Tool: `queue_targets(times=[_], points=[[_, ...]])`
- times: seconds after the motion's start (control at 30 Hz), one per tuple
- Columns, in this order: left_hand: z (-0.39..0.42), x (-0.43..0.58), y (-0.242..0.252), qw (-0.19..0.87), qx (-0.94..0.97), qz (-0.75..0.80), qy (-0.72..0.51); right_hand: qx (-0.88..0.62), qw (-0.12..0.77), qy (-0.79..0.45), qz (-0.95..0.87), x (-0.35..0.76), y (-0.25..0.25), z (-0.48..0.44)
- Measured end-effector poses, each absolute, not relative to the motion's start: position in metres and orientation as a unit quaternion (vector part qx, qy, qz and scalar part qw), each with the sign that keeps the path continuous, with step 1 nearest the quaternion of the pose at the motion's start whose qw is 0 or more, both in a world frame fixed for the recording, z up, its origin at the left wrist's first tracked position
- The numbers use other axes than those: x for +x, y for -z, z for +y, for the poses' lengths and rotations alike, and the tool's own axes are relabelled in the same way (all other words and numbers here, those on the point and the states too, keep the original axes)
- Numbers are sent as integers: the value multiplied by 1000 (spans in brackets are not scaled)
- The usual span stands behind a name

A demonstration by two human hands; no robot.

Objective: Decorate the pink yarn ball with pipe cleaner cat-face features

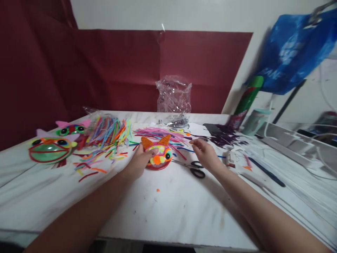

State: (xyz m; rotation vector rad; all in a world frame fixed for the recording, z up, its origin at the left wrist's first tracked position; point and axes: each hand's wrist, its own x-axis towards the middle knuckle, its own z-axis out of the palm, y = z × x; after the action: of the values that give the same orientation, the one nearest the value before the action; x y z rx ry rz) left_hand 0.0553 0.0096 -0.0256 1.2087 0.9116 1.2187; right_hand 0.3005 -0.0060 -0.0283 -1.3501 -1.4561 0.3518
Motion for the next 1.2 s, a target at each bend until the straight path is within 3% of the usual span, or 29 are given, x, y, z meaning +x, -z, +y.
queue_targets(times=[0.27,0.53,0.7,0.93,1.2], points=[[-2,52,16,363,710,399,-453,-596,515,-217,-577,308,28,9],[9,47,18,577,569,367,-457,-569,425,-396,-583,267,31,56],[24,40,24,589,546,350,-482,-508,428,-448,-599,246,21,56],[26,43,36,567,543,354,-508,-456,476,-444,-607,252,37,-10],[3,57,35,644,600,254,-400,-378,523,-484,-591,251,57,-23]])
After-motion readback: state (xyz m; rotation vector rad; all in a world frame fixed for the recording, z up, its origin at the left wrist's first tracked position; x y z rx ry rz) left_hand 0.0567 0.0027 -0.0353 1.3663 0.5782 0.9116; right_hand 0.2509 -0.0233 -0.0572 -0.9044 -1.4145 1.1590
